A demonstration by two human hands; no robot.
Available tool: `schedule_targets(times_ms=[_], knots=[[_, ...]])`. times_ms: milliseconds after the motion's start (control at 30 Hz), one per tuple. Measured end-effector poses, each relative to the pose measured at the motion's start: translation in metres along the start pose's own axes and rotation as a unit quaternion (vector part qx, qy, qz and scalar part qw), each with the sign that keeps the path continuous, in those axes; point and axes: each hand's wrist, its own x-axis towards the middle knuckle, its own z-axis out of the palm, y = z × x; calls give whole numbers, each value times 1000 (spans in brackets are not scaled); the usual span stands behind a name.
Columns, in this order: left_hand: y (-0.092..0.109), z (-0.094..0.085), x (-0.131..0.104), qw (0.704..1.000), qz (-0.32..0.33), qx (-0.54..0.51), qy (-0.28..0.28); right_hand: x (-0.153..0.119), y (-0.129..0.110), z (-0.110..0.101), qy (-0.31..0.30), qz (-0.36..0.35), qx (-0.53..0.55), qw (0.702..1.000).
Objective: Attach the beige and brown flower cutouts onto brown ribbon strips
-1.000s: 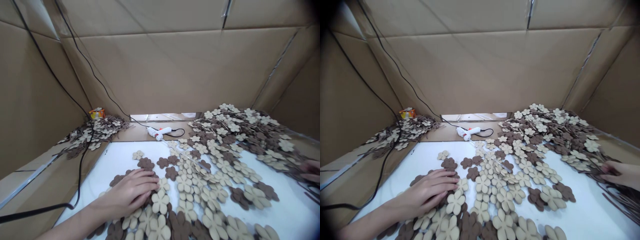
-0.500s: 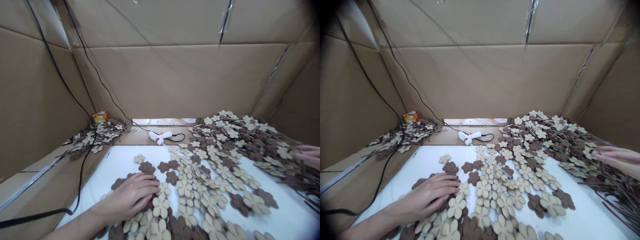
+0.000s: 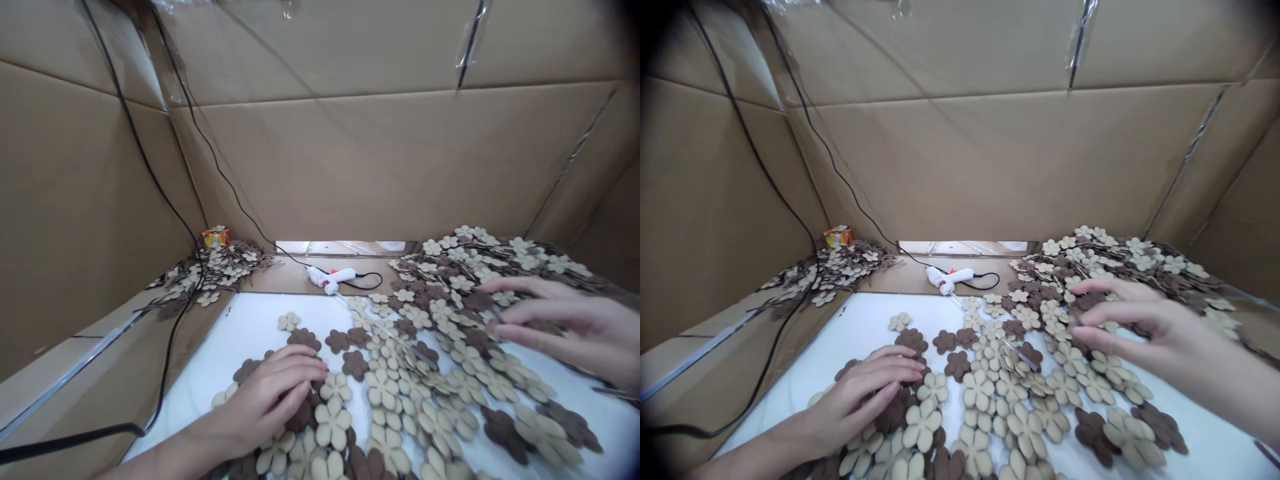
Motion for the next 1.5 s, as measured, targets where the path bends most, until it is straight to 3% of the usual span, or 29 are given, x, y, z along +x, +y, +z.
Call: schedule_targets(times_ms=[33,100,167,200,300,433,533,633,733,867,1000,1100,1200,1300,1400,1500], knots=[[0,1,0,1000,-8,-24,16,8,-22,9,-51,-22,32,998],[1,4,-1,995,-40,-76,54,22,-65,27,-43,-41,91,994],[2,7,-2,981,-110,-137,80,33,-99,45,-65,-61,190,978],[3,8,-3,969,-152,-175,87,39,-112,55,-112,-51,244,962],[7,11,-3,916,-245,-306,91,55,-138,87,-183,-40,364,912],[9,14,-1,856,-232,-449,106,69,-154,126,-243,-33,476,845],[8,16,2,821,-224,-511,118,70,-161,141,-282,-29,479,831],[8,17,4,802,-229,-537,127,65,-164,144,-249,-46,417,873],[10,17,4,809,-233,-527,119,58,-164,146,-196,-40,385,901],[12,18,3,816,-283,-489,126,50,-164,155,-182,12,453,873],[9,19,4,806,-312,-482,147,47,-161,166,-138,-1,439,888],[9,18,6,799,-309,-494,145,48,-156,171,-145,3,444,884],[12,15,7,789,-311,-511,144,50,-153,171,-152,-12,437,886],[17,14,8,773,-321,-530,138,54,-151,165,-116,-47,404,906],[19,11,7,783,-330,-506,150,62,-147,154,-72,-62,384,918],[17,0,8,822,-337,-405,216,75,-140,141,-81,-15,420,904]])
